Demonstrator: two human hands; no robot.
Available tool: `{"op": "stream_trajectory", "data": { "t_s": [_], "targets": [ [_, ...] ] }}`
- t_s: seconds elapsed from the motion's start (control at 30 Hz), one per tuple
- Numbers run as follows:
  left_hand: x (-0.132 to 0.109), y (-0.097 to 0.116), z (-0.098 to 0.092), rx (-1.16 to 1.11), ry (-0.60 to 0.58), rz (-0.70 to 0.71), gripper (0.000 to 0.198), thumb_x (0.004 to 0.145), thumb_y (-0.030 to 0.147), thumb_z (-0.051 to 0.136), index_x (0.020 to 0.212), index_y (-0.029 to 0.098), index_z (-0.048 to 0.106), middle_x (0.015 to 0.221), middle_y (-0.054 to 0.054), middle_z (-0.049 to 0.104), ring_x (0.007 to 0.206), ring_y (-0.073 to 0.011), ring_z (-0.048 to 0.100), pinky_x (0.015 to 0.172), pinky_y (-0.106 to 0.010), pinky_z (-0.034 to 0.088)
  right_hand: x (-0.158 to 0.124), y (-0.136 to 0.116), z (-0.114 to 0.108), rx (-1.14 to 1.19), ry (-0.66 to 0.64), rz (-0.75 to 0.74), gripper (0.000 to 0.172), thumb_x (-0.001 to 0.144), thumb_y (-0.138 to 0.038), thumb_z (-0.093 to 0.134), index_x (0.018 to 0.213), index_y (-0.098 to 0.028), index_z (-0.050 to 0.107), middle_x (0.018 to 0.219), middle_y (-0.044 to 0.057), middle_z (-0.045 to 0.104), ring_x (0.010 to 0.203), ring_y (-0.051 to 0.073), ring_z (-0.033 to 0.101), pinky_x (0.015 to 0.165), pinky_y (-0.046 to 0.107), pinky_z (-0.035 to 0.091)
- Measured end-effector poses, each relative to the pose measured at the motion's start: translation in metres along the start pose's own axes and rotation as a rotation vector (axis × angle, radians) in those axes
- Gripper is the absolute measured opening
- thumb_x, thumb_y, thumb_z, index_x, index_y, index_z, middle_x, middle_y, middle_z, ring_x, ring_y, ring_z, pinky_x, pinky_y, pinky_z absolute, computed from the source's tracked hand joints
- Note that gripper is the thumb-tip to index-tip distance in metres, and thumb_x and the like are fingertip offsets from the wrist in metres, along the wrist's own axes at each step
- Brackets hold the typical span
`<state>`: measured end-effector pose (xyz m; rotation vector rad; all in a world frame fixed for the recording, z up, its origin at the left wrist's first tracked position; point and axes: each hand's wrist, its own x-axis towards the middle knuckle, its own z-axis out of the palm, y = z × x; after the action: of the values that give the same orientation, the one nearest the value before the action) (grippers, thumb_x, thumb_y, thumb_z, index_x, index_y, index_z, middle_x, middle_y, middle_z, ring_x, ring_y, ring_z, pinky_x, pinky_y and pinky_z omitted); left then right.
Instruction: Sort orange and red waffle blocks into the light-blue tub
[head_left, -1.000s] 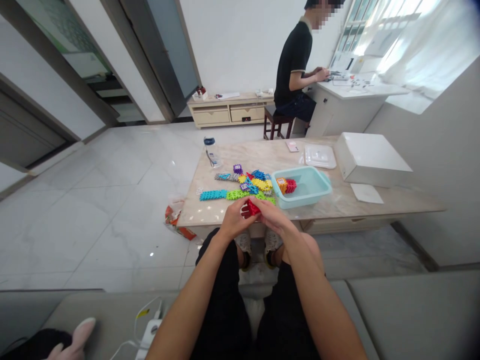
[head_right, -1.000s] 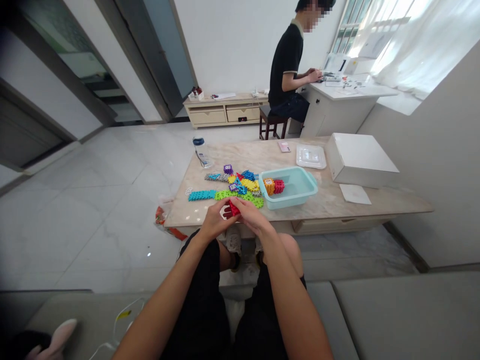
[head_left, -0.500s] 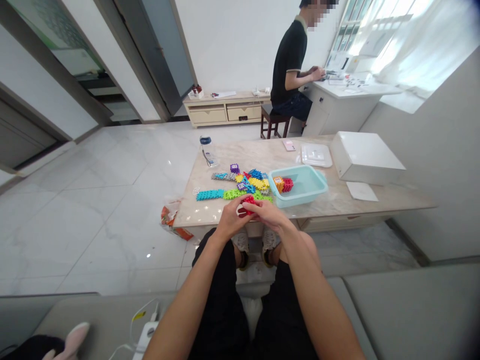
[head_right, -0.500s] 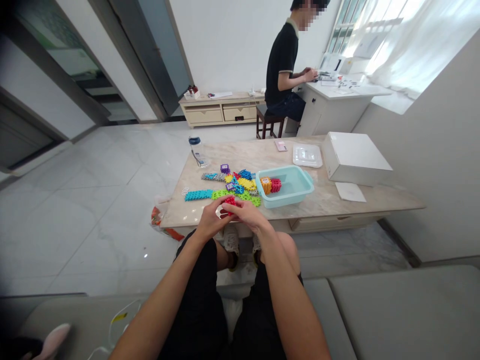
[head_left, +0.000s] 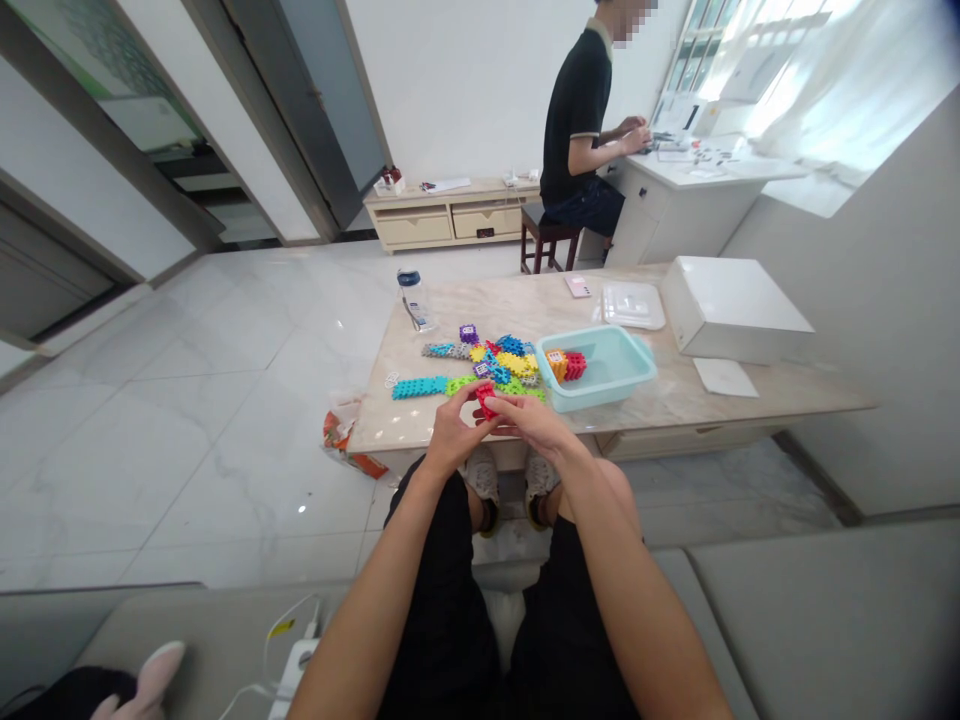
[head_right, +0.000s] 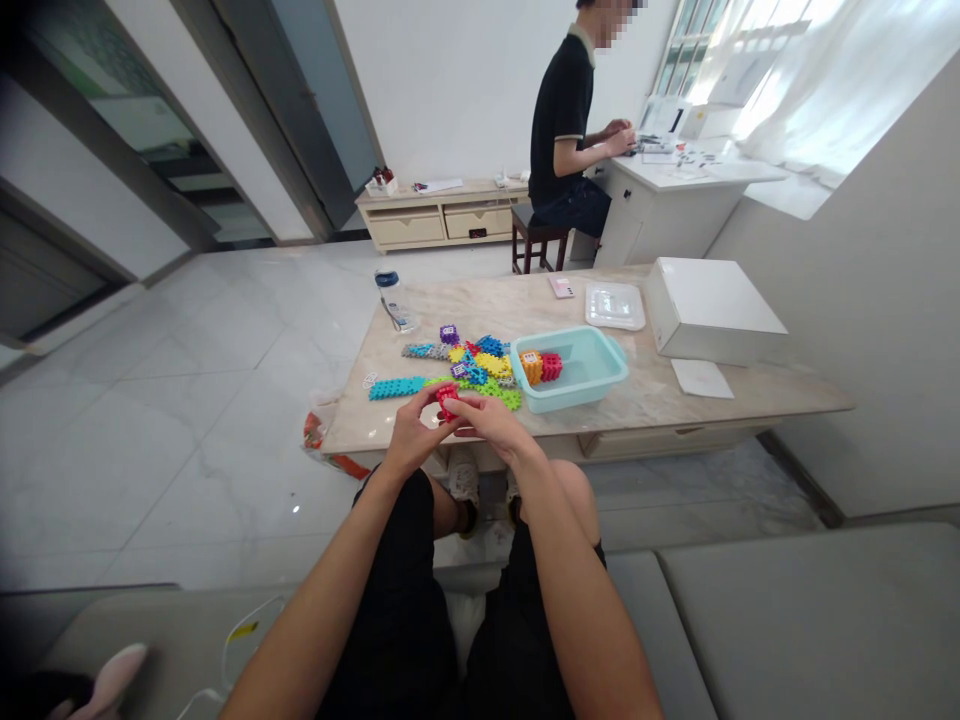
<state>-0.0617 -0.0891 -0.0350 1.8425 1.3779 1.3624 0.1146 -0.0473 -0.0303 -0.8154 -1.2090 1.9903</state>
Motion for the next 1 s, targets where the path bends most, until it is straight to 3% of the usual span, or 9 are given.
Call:
{"op": "stream_trajectory", "data": {
  "t_s": [0.27,0.57,0.77,1.0],
  "targets": [
    [0.000,0.000,0.000,0.047,-0.001,0.043,0.045,0.092,0.032,0.084,0.136,0.025,0.075,0.133,-0.010,0.079,0.121,-0.0275,0.075,0.108,-0.043,0.058,-0.002,0.002,-0.001,-0.018,-0.012,0.010,0.043,0.084,-0.058,0.089,0.105,-0.021,0.085,0.097,0.005,0.080,0.090,0.019,0.073,0.088,0.032,0.061],
    [0.001,0.005,0.001,0.060,-0.014,0.058,0.043,0.094,0.031,0.081,0.136,0.024,0.075,0.132,-0.011,0.080,0.122,-0.0270,0.075,0.108,-0.043,0.058,-0.005,-0.002,0.004,-0.016,0.013,-0.004,0.049,0.076,-0.057,0.094,0.104,-0.018,0.084,0.106,0.009,0.082,0.104,0.024,0.076,0.102,0.039,0.061],
    [0.000,0.008,0.000,0.026,-0.063,0.062,0.047,0.091,0.036,0.086,0.135,0.024,0.075,0.133,-0.011,0.080,0.124,-0.0289,0.074,0.111,-0.045,0.057,-0.009,-0.008,0.003,-0.068,0.021,-0.011,0.042,0.083,-0.052,0.088,0.106,-0.017,0.082,0.101,0.010,0.082,0.100,0.024,0.075,0.089,0.036,0.062],
    [-0.003,0.010,-0.003,0.023,-0.184,0.058,0.049,0.090,0.040,0.088,0.135,0.026,0.074,0.138,-0.012,0.078,0.129,-0.0317,0.073,0.116,-0.049,0.054,-0.012,-0.007,-0.003,-0.130,0.010,0.006,0.038,0.075,-0.049,0.093,0.088,-0.016,0.079,0.086,0.008,0.079,0.086,0.023,0.072,0.077,0.035,0.060]
  ]
}}
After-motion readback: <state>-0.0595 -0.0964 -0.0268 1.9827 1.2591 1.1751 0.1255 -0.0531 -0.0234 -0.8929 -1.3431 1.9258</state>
